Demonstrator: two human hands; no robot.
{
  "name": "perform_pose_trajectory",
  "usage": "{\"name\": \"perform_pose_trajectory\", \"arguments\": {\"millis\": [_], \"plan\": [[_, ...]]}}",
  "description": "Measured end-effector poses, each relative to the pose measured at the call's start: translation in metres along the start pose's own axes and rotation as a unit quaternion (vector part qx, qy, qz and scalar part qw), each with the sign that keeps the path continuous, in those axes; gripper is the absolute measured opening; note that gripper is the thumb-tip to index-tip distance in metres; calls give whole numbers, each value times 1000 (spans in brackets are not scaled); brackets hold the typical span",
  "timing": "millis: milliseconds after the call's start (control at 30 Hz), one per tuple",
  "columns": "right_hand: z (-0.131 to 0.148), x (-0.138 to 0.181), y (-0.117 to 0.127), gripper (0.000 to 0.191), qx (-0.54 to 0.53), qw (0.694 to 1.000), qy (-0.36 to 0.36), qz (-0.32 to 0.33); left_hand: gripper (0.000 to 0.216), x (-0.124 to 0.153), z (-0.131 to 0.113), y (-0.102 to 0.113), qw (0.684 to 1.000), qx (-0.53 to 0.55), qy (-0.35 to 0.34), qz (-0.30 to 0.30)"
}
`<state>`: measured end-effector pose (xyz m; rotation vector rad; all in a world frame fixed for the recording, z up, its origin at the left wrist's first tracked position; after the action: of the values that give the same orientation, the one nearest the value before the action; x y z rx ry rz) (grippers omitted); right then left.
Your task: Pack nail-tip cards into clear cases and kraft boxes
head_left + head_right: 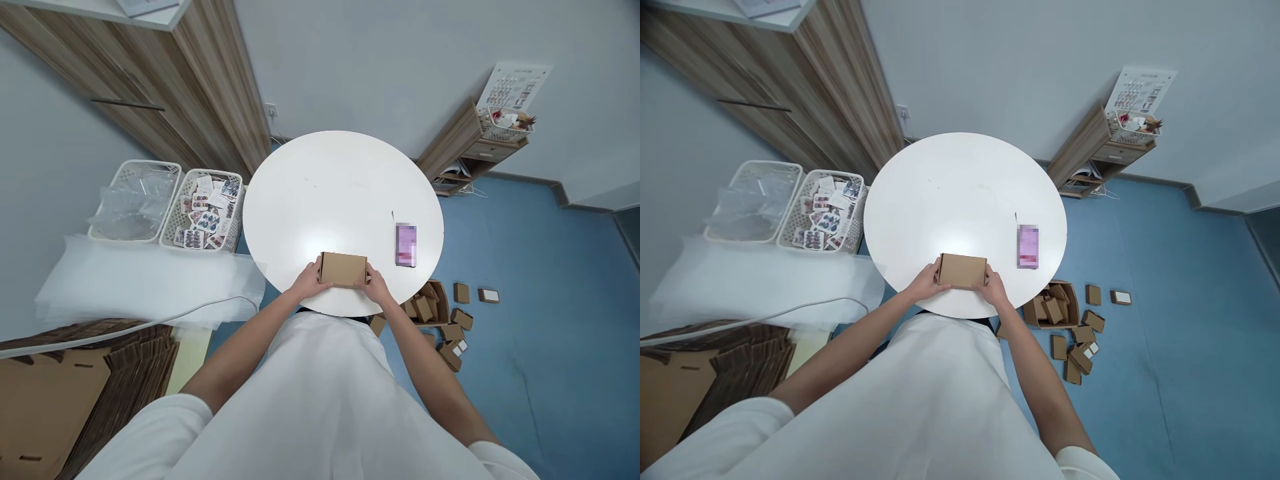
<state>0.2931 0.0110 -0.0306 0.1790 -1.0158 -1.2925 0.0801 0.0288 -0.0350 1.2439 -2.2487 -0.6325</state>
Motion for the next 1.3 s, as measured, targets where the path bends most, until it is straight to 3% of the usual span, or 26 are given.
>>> {"name": "perform_pose_trajectory", "arguments": {"millis": [100, 200, 333, 500, 667, 900, 1100, 1300], "plan": [[-9, 2, -4, 68, -56, 998, -14, -28, 75, 6, 6, -2, 999, 37, 8, -20], [-19, 6, -4, 67, -93, 994, -33, -54, 62, 10, 16, -1, 996, 38, 64, -44], [-22, 10, 4, 58, -109, 990, -58, -74, 61, 10, 18, 4, 988, 44, 119, -88], [-15, 9, 5, 50, -86, 993, -57, -52, 56, 7, 9, -3, 990, 57, 97, -80], [-22, 11, -9, 48, -78, 994, -58, -42, 56, 8, 7, -9, 992, 69, 71, -80], [-30, 12, -17, 48, -95, 992, -69, -49, 60, 10, 13, -19, 987, 97, 98, -83], [-25, 11, -14, 61, -107, 992, -57, -23, 91, 10, 12, -27, 989, 67, 91, -91], [-26, 11, -1, 60, -145, 989, -31, -12, 83, 13, -14, -22, 987, 12, 70, -148]]}}
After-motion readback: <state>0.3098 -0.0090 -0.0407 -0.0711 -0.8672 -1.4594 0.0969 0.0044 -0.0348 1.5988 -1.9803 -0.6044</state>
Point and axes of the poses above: each hand's wrist, its own x-axis away from the middle knuckle, its own y-axis out of the back of the hand, z = x × y, the point moved 6 cm from there along -x, towards the middle knuckle, and after that the axes turned 7 degrees about -y, right-handed, at the moved point
